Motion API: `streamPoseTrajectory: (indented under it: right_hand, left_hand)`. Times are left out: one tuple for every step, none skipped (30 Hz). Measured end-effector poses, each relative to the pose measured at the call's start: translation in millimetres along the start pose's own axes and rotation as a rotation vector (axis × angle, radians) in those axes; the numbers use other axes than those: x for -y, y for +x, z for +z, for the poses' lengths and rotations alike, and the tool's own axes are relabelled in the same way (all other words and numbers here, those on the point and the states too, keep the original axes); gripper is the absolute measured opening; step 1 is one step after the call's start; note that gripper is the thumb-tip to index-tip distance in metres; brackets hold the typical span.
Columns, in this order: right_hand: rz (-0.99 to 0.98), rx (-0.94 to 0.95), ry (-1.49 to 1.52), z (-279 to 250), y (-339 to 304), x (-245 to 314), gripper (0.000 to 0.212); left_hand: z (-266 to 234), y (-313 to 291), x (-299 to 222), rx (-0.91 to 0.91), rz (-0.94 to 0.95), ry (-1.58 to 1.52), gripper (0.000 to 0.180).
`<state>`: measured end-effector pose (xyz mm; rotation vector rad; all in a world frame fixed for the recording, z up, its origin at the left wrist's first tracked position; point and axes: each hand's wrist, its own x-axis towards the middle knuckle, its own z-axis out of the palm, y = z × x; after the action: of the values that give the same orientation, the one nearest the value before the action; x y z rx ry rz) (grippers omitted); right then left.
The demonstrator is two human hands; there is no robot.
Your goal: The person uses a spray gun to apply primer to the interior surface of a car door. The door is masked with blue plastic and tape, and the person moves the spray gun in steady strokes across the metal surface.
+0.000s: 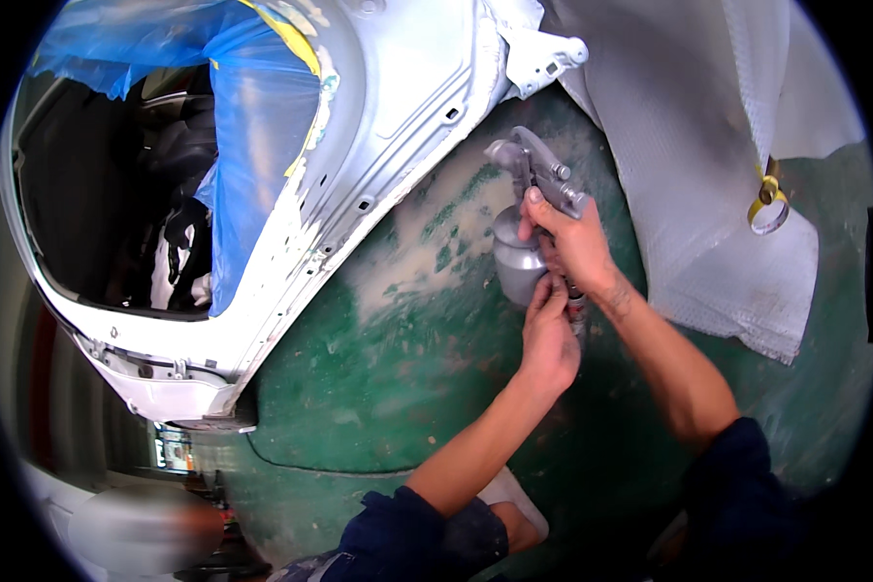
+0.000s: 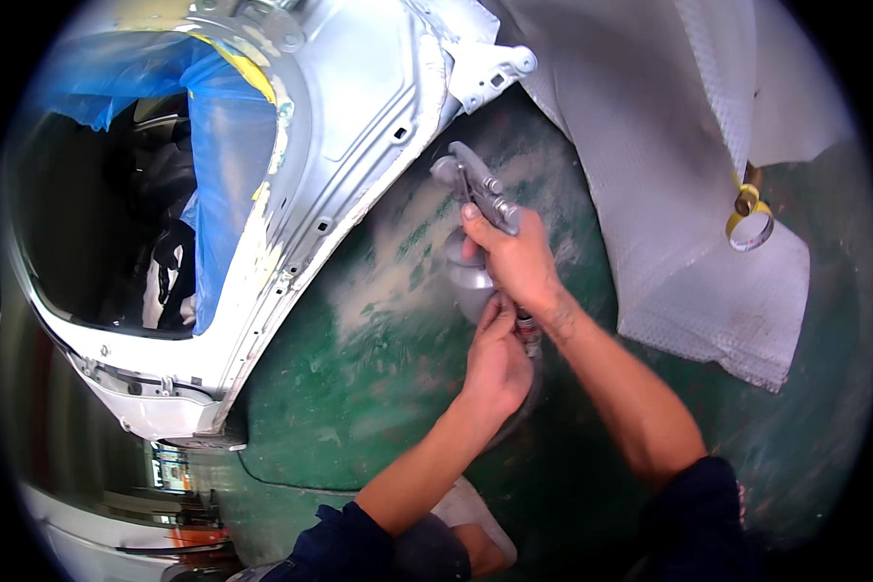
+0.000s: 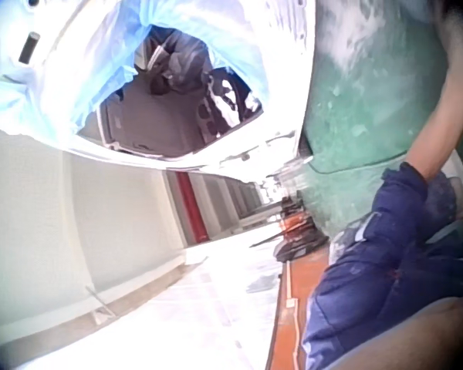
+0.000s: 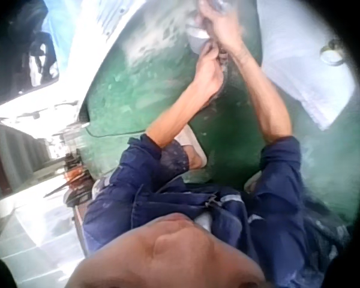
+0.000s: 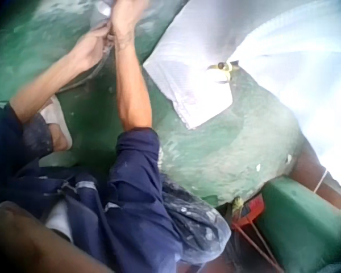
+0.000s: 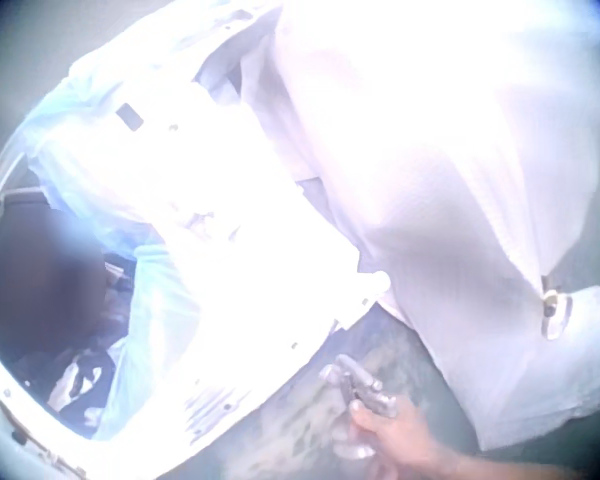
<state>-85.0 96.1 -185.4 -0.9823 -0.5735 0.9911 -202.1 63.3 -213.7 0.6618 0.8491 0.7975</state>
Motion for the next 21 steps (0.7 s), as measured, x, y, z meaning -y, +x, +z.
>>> streamPoseTrajectory:
  right_hand:
    - [-0.048, -0.089, -0.032, 8, -4, 4, 0.039]
    - [-0.027, -0.074, -0.028, 7, -3, 8, 0.039]
    - [-0.003, -0.059, -0.023, 6, -1, 11, 0.039]
    - [0.022, -0.044, -0.017, 6, 1, 14, 0.039]
    - [0.057, -0.063, 0.002, 8, 2, 17, 0.038]
    - [0.001, -0.114, -0.002, 13, 3, 17, 0.038]
    - [-0.056, -0.164, -0.004, 19, 4, 16, 0.038]
    - [-0.059, -0.156, -0.019, 21, 4, 17, 0.037]
    - [-0.059, -0.148, -0.034, 22, 3, 18, 0.036]
    - [-0.024, -0.117, 0.015, 20, 0, 18, 0.035]
    - [0.012, -0.085, 0.055, 17, -3, 15, 0.035]
    - [0.047, -0.047, 0.099, 18, -6, 13, 0.035]
    - [-0.057, -0.109, 0.024, 23, -8, 8, 0.035]
    - [-0.05, -0.105, 0.054, 22, -11, 4, 0.034]
    - [-0.044, -0.102, 0.083, 19, -13, 1, 0.034]
    - [-0.037, -0.1, 0.114, 15, -15, -1, 0.034]
    - [-0.048, -0.095, 0.102, 13, -17, -5, 0.034]
    - [-0.053, -0.107, 0.122, 13, -19, -7, 0.034]
    - [-0.058, -0.119, 0.142, 14, -21, -9, 0.035]
    - [-0.059, -0.136, 0.164, 14, -24, -11, 0.035]
    - [-0.068, -0.131, 0.17, 13, -26, -13, 0.034]
  left_hand:
    - [-18, 12, 2, 0.009, 0.006, 0.006, 0.019]
    - [-11, 12, -5, -0.025, 0.002, 0.017, 0.02]
    - [-12, 13, -10, 0.022, -0.004, 0.028, 0.02]
    - [-12, 14, -13, 0.067, -0.01, 0.041, 0.021]
    - [-8, 13, -17, 0.058, 0.012, 0.06, 0.021]
    - [-4, 12, -20, 0.047, 0.033, 0.081, 0.021]
    - [0, 11, -23, 0.035, 0.054, 0.103, 0.021]
    - [-2, 11, -27, 0.045, 0.019, 0.107, 0.021]
    - [-6, 12, -31, 0.057, -0.016, 0.112, 0.021]
    - [-8, 11, -34, 0.069, -0.05, 0.118, 0.021]
    - [1, 4, -33, 0.04, -0.002, 0.11, 0.019]
    - [-4, 5, -29, 0.043, -0.002, 0.127, 0.018]
    - [-13, 9, -24, 0.046, -0.002, 0.146, 0.017]
    - [-15, 9, -21, 0.046, -0.006, 0.135, 0.015]
    - [-16, 8, -18, 0.045, -0.009, 0.122, 0.013]
    - [-18, 8, -16, 0.051, -0.018, 0.115, 0.013]
    - [-22, 7, -13, 0.055, -0.035, 0.11, 0.012]
    - [-25, 8, -10, 0.059, -0.052, 0.105, 0.012]
    - [-29, 11, -9, 0.074, -0.056, 0.112, 0.012]
    - [-33, 10, -11, 0.088, -0.065, 0.122, 0.012]
    - [-35, 10, -12, 0.101, -0.074, 0.131, 0.012]
